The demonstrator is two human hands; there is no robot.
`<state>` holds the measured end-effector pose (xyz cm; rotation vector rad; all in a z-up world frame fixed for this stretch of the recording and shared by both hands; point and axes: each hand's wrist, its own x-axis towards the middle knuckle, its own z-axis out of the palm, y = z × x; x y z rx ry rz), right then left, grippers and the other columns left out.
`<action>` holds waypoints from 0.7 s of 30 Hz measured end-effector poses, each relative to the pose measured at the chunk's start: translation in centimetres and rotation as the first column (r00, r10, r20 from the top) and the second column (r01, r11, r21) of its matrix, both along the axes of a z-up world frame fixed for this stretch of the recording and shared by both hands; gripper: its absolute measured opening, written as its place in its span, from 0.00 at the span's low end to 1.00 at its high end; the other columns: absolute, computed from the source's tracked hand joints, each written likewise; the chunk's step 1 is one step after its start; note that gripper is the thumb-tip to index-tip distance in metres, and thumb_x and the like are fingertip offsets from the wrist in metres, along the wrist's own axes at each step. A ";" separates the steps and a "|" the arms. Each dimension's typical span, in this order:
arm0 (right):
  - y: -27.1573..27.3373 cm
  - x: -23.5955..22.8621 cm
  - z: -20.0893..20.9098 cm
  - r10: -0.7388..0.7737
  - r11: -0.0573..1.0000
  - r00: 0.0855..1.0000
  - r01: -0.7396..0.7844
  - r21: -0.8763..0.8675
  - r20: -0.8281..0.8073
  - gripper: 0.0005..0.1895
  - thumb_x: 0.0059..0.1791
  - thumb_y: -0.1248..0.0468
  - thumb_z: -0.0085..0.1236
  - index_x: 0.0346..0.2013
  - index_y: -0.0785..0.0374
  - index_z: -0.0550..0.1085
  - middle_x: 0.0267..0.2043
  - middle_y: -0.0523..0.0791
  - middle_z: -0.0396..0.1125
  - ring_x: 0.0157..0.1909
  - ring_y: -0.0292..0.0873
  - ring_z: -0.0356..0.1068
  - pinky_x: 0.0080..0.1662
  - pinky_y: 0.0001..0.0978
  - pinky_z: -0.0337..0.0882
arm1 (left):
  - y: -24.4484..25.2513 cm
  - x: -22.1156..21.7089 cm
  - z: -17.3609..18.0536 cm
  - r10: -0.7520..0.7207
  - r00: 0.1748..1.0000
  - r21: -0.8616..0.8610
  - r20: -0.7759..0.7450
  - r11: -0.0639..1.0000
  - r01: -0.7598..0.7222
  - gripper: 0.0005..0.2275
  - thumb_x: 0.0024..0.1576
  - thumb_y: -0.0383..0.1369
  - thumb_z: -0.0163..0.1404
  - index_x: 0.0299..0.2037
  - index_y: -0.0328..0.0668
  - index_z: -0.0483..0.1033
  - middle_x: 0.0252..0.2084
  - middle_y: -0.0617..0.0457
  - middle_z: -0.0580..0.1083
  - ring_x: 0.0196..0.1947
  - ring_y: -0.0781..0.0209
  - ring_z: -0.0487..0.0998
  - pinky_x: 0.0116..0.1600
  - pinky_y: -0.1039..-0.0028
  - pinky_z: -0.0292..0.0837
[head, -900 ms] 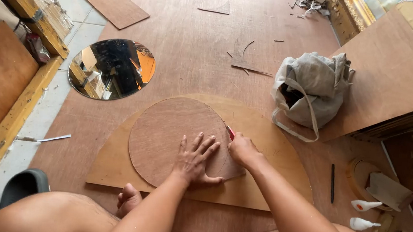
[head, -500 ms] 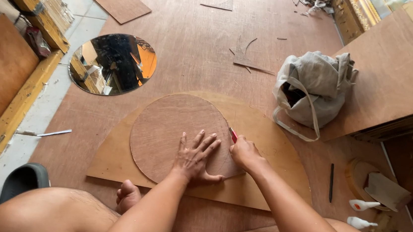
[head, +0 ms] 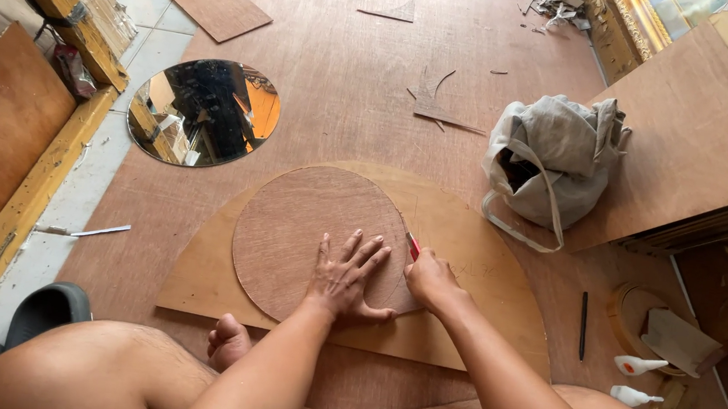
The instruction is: The person sits on the floor and uses a red utility knife to cut a circular shape out of a sheet of plywood. They hold the plywood steady with their left hand while guiding the knife along a pre-drawn line with their right hand.
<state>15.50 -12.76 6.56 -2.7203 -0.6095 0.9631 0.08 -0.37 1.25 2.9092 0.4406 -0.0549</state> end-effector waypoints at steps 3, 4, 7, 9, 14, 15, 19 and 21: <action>-0.4 -0.8 0.7 -0.007 1.000 1.000 0.007 0.018 -0.003 0.25 0.57 0.60 0.45 0.65 0.73 0.65 0.67 0.69 0.72 0.71 0.69 0.73 0.71 0.59 0.73 | 0.2 -0.2 0.3 -0.006 1.000 -0.006 0.001 1.000 0.006 0.54 0.44 0.75 0.51 0.84 0.71 0.52 0.86 0.66 0.54 0.87 0.50 0.47 0.81 0.23 0.40; -0.8 -0.7 0.1 -0.009 1.000 1.000 0.009 0.012 0.001 0.25 0.57 0.60 0.45 0.65 0.73 0.65 0.67 0.69 0.72 0.71 0.69 0.73 0.71 0.59 0.73 | -0.1 -0.1 0.1 -0.008 1.000 -0.012 0.005 1.000 0.008 0.54 0.44 0.75 0.51 0.84 0.71 0.52 0.86 0.66 0.54 0.87 0.50 0.47 0.81 0.23 0.40; -0.7 -1.7 1.0 0.014 1.000 1.000 -0.014 0.021 0.002 0.25 0.58 0.60 0.44 0.66 0.73 0.64 0.67 0.69 0.71 0.71 0.69 0.73 0.71 0.59 0.73 | 0.4 -0.3 -0.2 0.004 1.000 0.008 0.014 1.000 -0.004 0.54 0.43 0.75 0.52 0.84 0.73 0.53 0.86 0.68 0.54 0.87 0.50 0.48 0.81 0.24 0.41; -0.8 -3.6 5.1 -0.027 0.999 0.999 0.028 0.034 -0.030 0.29 0.57 0.56 0.45 0.68 0.72 0.62 0.67 0.68 0.72 0.70 0.68 0.73 0.69 0.60 0.74 | 0.2 0.0 -0.7 -0.001 1.000 0.017 0.026 1.000 0.000 0.54 0.43 0.76 0.51 0.83 0.73 0.53 0.86 0.68 0.54 0.87 0.50 0.47 0.81 0.24 0.41; -2.0 0.7 -4.2 0.058 0.990 0.994 -0.069 0.124 0.091 0.22 0.58 0.58 0.38 0.61 0.70 0.67 0.62 0.71 0.74 0.66 0.72 0.75 0.67 0.63 0.76 | 0.3 0.0 -2.4 -0.028 0.995 0.035 0.099 0.999 0.025 0.54 0.44 0.76 0.54 0.83 0.69 0.55 0.85 0.66 0.56 0.86 0.49 0.52 0.82 0.29 0.45; -2.1 1.2 -4.2 0.061 0.991 0.992 -0.074 0.114 0.114 0.22 0.58 0.56 0.38 0.61 0.68 0.67 0.61 0.71 0.74 0.65 0.73 0.76 0.66 0.64 0.76 | 0.4 0.3 -2.4 -0.033 0.992 -0.014 0.123 0.999 0.035 0.55 0.43 0.74 0.56 0.83 0.66 0.56 0.85 0.64 0.58 0.85 0.48 0.54 0.82 0.32 0.48; -0.5 3.1 -3.4 0.078 0.993 0.987 -0.091 0.081 0.143 0.23 0.58 0.54 0.41 0.61 0.66 0.68 0.60 0.69 0.75 0.64 0.72 0.77 0.64 0.64 0.77 | 0.3 0.7 -3.5 -0.047 0.991 0.009 0.128 0.999 0.046 0.54 0.41 0.77 0.54 0.80 0.69 0.60 0.84 0.65 0.59 0.85 0.47 0.54 0.83 0.34 0.48; -0.2 3.4 -2.4 0.086 0.993 0.988 -0.096 0.074 0.130 0.26 0.58 0.51 0.48 0.64 0.66 0.72 0.63 0.67 0.75 0.68 0.70 0.75 0.65 0.63 0.77 | -0.3 0.7 -3.1 -0.013 0.993 0.006 0.119 1.000 0.012 0.50 0.47 0.76 0.52 0.81 0.69 0.59 0.85 0.64 0.58 0.85 0.45 0.53 0.83 0.35 0.46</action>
